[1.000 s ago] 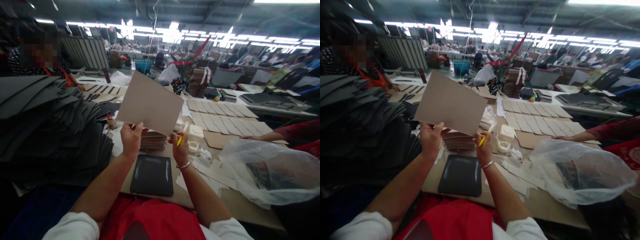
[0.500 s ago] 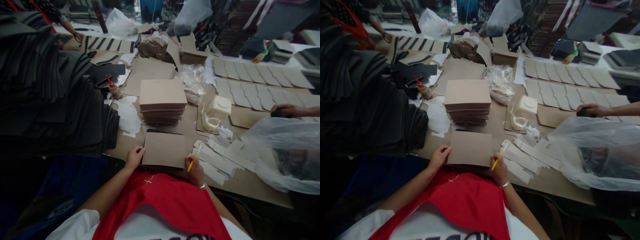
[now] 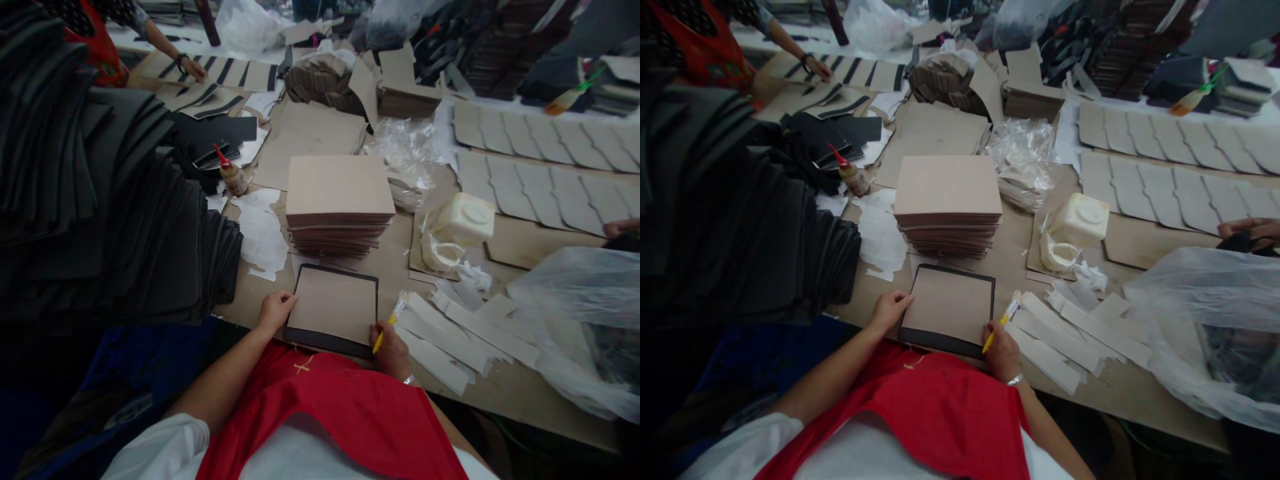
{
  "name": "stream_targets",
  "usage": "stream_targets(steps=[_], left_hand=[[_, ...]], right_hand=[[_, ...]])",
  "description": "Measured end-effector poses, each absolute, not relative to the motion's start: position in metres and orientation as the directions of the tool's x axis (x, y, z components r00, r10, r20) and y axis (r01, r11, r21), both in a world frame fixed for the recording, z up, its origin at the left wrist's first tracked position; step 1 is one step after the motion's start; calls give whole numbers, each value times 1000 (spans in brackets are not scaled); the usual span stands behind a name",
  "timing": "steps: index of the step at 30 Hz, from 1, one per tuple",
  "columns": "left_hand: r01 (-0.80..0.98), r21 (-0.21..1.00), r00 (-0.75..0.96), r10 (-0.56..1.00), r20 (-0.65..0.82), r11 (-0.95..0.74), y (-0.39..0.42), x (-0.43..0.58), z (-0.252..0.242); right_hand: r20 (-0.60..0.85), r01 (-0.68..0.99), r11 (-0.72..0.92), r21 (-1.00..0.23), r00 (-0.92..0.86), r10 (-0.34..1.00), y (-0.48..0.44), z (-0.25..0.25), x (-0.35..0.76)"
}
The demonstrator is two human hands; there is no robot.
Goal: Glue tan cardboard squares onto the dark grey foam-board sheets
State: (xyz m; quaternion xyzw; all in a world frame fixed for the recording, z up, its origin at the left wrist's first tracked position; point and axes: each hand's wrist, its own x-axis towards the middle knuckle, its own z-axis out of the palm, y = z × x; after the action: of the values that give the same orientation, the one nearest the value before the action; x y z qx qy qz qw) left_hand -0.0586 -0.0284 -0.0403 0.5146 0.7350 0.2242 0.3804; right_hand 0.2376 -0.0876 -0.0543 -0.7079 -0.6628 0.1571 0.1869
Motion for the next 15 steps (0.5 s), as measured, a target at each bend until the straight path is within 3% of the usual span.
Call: stream_targets(steps=[6,15], left_hand=[[640,666,-181,918,-354,383,-20,-60,-40],[736,569,-125,899,-420,368,-13,-60,-36]], right_hand=[[34,885,-25,-464,47,998,-84,-54,235],[-66,902,-108,-418,89,994,-83,-56,234]])
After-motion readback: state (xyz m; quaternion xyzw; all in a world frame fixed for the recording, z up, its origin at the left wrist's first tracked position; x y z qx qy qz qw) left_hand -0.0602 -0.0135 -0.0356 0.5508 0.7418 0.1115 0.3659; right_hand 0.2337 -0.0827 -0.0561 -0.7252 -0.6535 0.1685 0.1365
